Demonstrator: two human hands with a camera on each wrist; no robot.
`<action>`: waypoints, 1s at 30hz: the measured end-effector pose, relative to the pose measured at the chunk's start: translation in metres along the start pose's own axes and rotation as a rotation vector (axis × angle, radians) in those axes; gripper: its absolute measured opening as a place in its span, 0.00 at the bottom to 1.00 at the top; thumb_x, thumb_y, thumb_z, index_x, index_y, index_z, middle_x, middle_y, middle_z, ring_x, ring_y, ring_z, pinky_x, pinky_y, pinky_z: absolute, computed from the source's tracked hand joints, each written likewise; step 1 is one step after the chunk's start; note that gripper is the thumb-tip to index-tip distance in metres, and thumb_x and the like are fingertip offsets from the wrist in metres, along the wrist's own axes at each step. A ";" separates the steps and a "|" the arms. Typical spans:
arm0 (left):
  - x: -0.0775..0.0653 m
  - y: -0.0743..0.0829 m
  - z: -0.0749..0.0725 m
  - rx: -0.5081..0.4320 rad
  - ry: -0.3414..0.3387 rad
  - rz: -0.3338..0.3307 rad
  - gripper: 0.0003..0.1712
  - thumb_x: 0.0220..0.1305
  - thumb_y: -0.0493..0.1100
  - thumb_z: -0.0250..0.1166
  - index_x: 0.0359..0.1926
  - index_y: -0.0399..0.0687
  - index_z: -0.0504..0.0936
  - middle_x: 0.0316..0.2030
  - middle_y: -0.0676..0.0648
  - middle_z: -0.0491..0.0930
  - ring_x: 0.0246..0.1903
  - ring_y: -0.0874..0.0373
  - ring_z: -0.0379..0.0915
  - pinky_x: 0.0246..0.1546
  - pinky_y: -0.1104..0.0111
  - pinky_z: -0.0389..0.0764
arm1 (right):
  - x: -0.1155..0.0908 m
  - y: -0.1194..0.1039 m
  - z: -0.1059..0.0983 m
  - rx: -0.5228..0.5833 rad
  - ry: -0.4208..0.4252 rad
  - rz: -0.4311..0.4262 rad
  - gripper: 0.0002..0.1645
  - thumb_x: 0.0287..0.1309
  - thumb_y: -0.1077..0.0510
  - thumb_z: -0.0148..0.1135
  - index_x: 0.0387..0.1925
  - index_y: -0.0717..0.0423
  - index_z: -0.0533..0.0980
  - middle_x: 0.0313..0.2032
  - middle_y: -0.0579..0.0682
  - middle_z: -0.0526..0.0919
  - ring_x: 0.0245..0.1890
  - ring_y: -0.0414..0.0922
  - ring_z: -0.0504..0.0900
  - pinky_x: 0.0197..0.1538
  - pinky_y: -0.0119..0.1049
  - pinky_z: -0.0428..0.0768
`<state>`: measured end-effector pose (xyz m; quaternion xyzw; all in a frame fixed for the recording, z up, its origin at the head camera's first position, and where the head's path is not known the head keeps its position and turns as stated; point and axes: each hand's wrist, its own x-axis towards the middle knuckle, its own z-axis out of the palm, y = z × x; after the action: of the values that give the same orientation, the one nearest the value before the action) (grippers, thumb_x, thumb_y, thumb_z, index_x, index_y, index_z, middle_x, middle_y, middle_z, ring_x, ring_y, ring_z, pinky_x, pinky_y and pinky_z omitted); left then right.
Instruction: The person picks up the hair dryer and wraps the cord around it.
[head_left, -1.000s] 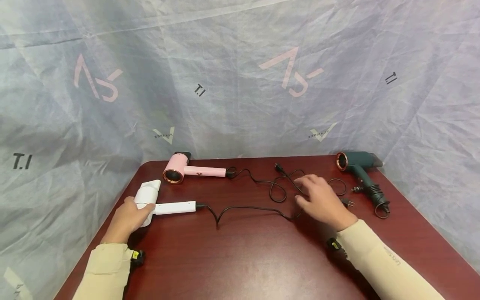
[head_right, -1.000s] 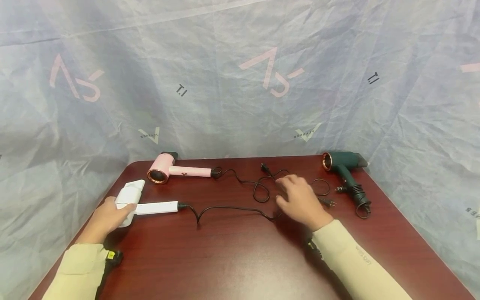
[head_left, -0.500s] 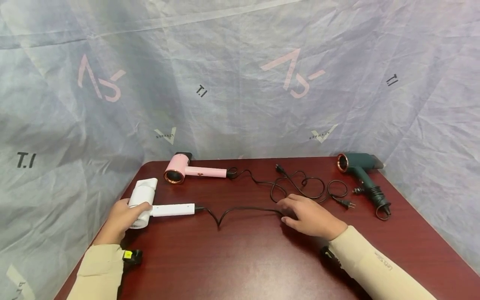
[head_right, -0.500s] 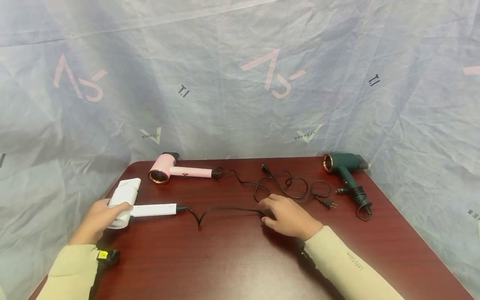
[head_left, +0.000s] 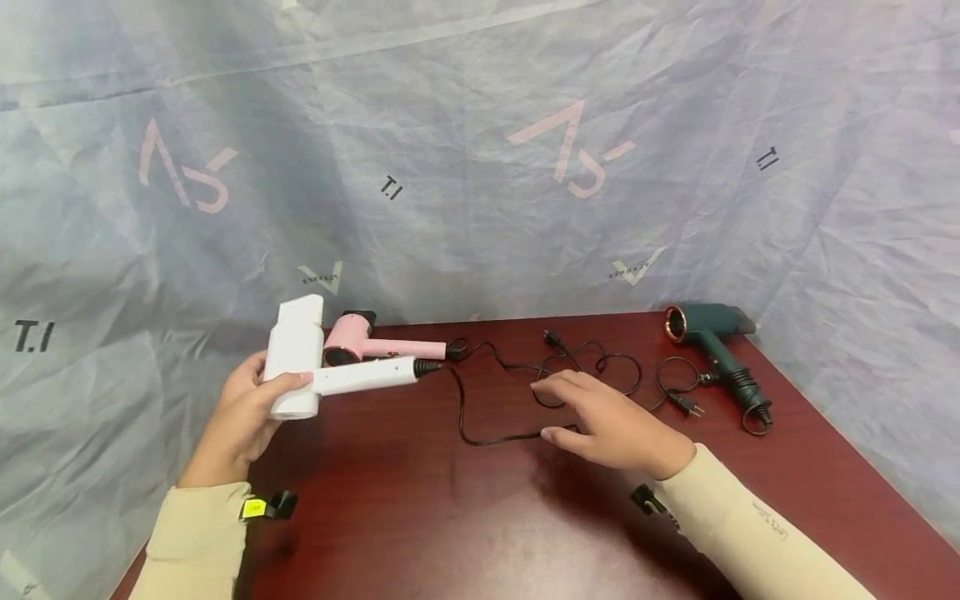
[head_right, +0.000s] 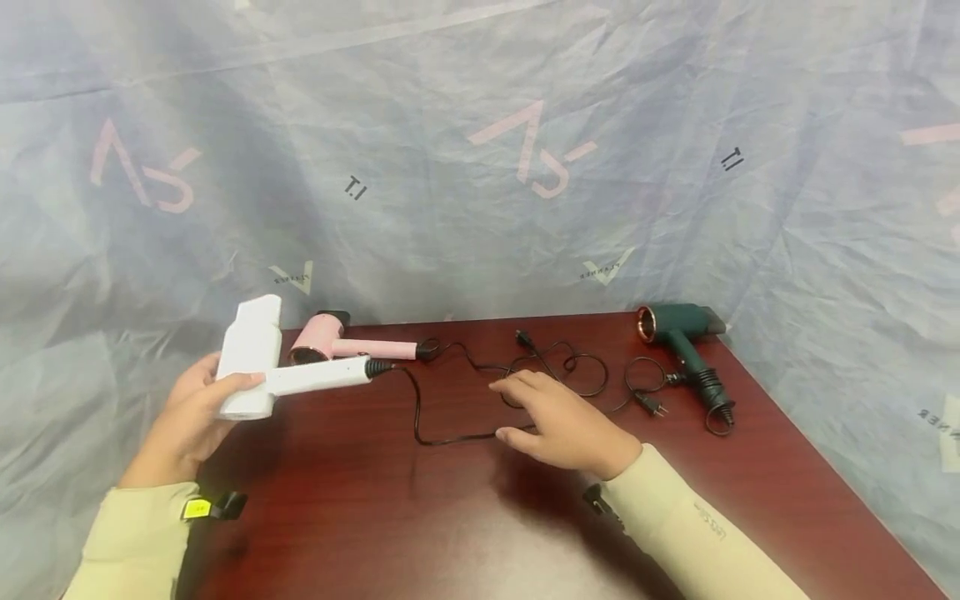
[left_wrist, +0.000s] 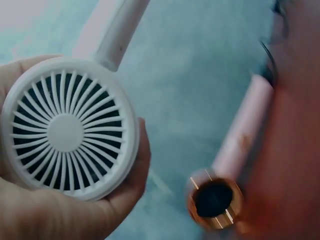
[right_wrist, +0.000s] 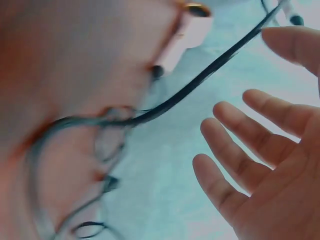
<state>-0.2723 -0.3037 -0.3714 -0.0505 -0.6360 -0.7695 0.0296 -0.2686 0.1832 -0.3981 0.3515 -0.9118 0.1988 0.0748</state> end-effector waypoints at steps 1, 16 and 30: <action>0.000 0.008 0.008 -0.039 -0.012 0.034 0.24 0.68 0.29 0.63 0.60 0.38 0.63 0.41 0.50 0.85 0.35 0.59 0.87 0.35 0.66 0.89 | 0.002 -0.006 -0.005 0.011 0.010 -0.008 0.35 0.69 0.36 0.62 0.73 0.34 0.67 0.67 0.35 0.73 0.68 0.35 0.71 0.67 0.46 0.76; -0.022 0.083 0.117 -0.420 -0.104 0.457 0.24 0.66 0.21 0.56 0.63 0.30 0.69 0.48 0.38 0.77 0.38 0.47 0.83 0.36 0.58 0.90 | 0.011 -0.054 -0.076 0.162 0.299 -0.135 0.25 0.73 0.54 0.60 0.69 0.43 0.72 0.65 0.38 0.75 0.61 0.37 0.77 0.62 0.36 0.77; -0.040 0.091 0.141 -0.503 0.036 0.696 0.22 0.64 0.21 0.57 0.59 0.28 0.69 0.41 0.34 0.75 0.29 0.38 0.80 0.26 0.49 0.88 | 0.016 -0.066 -0.071 0.244 0.434 -0.126 0.12 0.77 0.59 0.51 0.55 0.47 0.76 0.48 0.36 0.82 0.47 0.35 0.81 0.49 0.29 0.78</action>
<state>-0.2168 -0.1837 -0.2612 -0.2545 -0.3730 -0.8454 0.2854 -0.2361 0.1583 -0.3090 0.3633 -0.8199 0.3729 0.2382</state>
